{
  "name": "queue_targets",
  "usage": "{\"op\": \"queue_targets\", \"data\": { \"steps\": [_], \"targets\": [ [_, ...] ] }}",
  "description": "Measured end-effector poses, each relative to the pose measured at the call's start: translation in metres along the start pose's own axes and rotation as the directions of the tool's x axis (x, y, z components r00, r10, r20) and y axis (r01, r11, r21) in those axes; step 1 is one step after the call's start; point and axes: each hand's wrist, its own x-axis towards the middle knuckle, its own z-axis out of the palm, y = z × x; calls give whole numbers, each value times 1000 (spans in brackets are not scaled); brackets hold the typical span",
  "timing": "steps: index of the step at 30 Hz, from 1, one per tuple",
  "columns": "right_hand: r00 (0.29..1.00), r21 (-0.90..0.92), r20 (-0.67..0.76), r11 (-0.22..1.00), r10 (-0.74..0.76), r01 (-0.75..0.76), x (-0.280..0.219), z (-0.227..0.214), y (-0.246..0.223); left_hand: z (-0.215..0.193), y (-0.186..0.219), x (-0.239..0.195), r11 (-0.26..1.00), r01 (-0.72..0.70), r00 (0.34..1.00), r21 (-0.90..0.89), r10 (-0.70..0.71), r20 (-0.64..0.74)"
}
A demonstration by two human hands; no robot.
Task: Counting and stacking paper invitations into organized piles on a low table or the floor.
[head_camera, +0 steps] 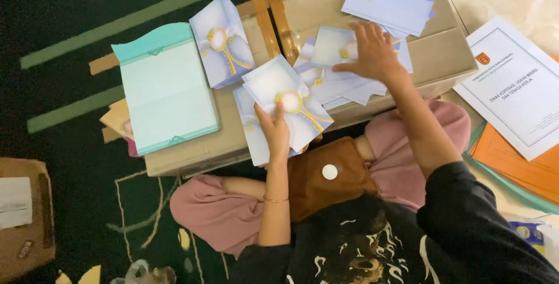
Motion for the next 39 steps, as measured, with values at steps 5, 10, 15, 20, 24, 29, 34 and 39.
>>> {"op": "queue_targets", "data": {
  "steps": [5, 10, 15, 20, 24, 29, 34, 39],
  "targets": [
    [989, 7, 132, 998, 64, -66, 14, -12, 21, 1, 17, -4, 998, 54, 998, -30, -53, 20],
    [959, -118, -233, 983, -164, 139, 26, 5, 54, -2, 13, -2, 995, 97, 995, -19, -96, 27],
    [922, 103, -364, 978, -131, 180, 5, -38, -6, 1, 37, -12, 992, 56, 998, -115, -56, 0],
    [949, 433, -315, 890, 5, 139, -12, 33, -83, 11, 65, -23, 985, 110, 992, -132, -118, -50],
    [808, -53, -557, 978, -195, 200, -40, 121, -127, 7, 33, -13, 996, -80, 997, 48, 81, -9],
    [934, 111, -278, 959, -224, 263, -25, 70, -66, 4, 32, -15, 997, -66, 998, 45, 66, -6],
    [976, 65, 11, 974, -217, 216, -31, -20, -11, 3, 41, -16, 999, -24, 1000, 31, 24, 0],
    [965, -244, 248, 959, -83, 145, -52, -10, 0, 4, 22, -13, 991, -133, 991, 2, 133, 7]
  ]
}}
